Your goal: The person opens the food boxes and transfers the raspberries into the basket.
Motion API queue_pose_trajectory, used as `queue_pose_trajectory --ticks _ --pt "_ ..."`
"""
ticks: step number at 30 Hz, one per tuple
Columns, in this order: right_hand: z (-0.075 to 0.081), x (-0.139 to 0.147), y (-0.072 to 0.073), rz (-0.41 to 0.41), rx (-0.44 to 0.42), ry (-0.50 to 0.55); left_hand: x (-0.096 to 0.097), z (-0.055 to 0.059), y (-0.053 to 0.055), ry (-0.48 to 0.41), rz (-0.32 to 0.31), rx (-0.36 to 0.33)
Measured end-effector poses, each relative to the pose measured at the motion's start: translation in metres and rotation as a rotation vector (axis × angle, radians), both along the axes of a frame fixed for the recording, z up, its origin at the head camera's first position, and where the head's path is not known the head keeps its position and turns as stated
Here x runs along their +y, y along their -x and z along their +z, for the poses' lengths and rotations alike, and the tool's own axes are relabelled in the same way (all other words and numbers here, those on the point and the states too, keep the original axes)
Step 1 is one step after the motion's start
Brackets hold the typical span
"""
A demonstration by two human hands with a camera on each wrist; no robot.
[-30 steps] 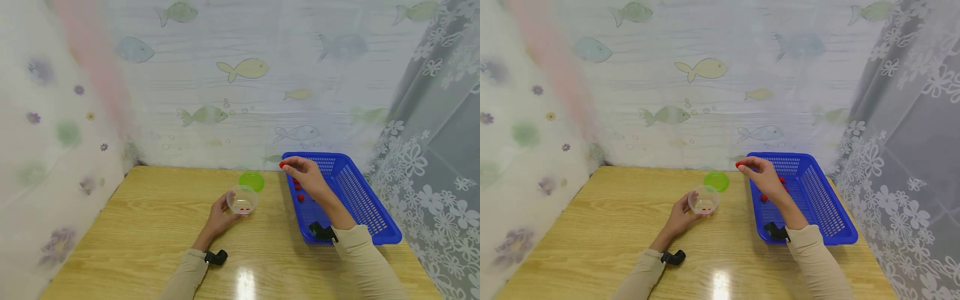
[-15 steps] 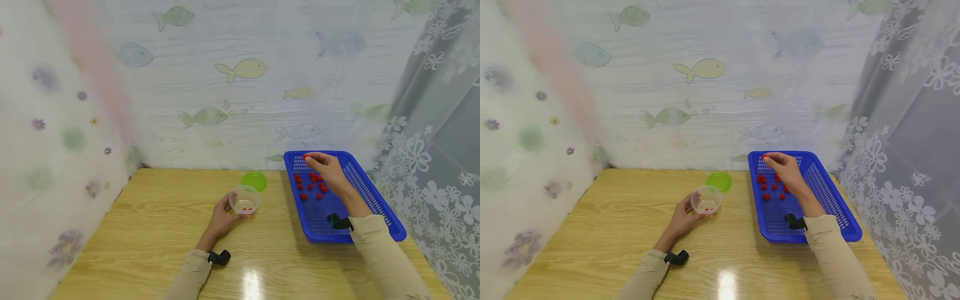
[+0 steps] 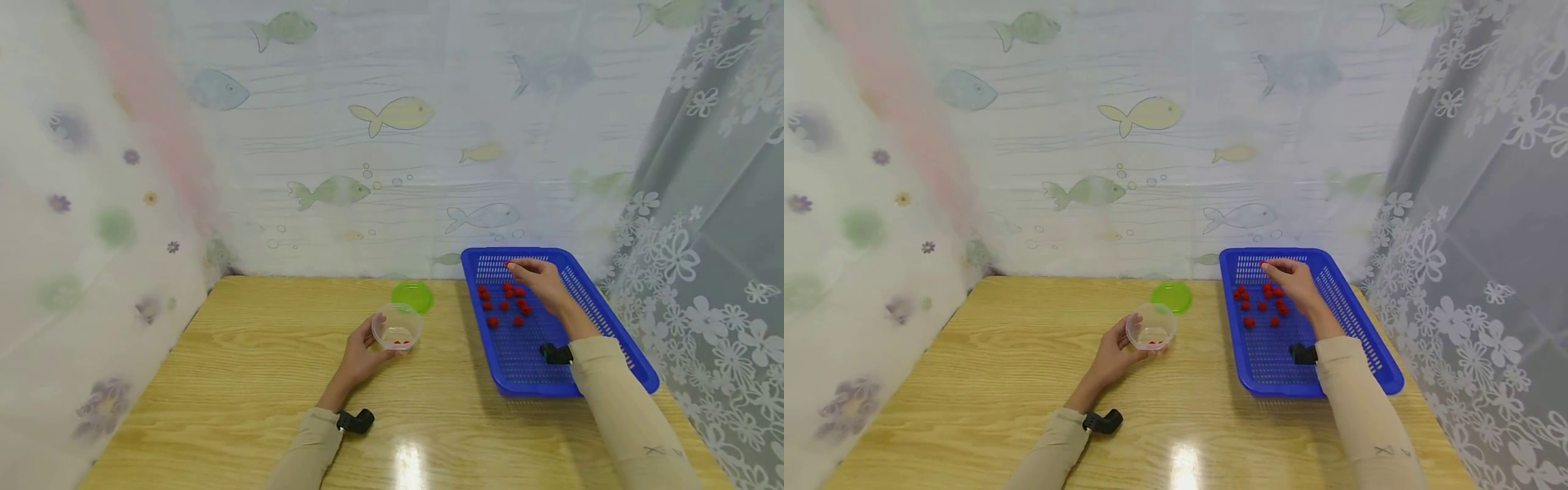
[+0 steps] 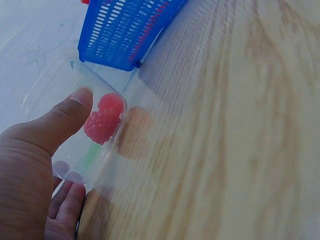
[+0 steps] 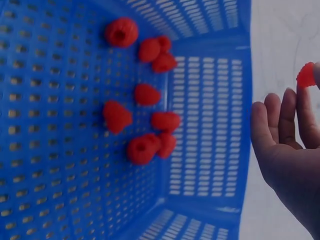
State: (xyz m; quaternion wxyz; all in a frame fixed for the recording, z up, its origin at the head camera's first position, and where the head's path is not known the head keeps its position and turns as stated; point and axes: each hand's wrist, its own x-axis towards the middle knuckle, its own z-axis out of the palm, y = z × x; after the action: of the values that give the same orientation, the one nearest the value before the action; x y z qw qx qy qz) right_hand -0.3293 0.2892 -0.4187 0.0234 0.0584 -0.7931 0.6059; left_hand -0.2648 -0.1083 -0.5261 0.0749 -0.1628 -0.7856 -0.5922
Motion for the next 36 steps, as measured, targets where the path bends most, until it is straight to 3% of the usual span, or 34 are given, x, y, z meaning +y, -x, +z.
queue_pose_trajectory --ticks 7,19,27,36 --pt "-0.013 0.011 0.006 -0.025 -0.066 -0.091 -0.003 -0.001 0.001 0.005 -0.011 -0.024" --pt "-0.025 0.023 0.013 -0.067 -0.123 -0.133 -0.004 -0.002 0.000 -0.035 -0.037 0.014" --pt "-0.025 0.026 0.014 -0.045 -0.151 -0.129 -0.003 -0.002 -0.001 -0.002 -0.028 -0.032" --pt "-0.015 0.026 0.015 -0.023 -0.199 -0.075 -0.004 -0.003 0.000 -0.004 -0.037 -0.010"
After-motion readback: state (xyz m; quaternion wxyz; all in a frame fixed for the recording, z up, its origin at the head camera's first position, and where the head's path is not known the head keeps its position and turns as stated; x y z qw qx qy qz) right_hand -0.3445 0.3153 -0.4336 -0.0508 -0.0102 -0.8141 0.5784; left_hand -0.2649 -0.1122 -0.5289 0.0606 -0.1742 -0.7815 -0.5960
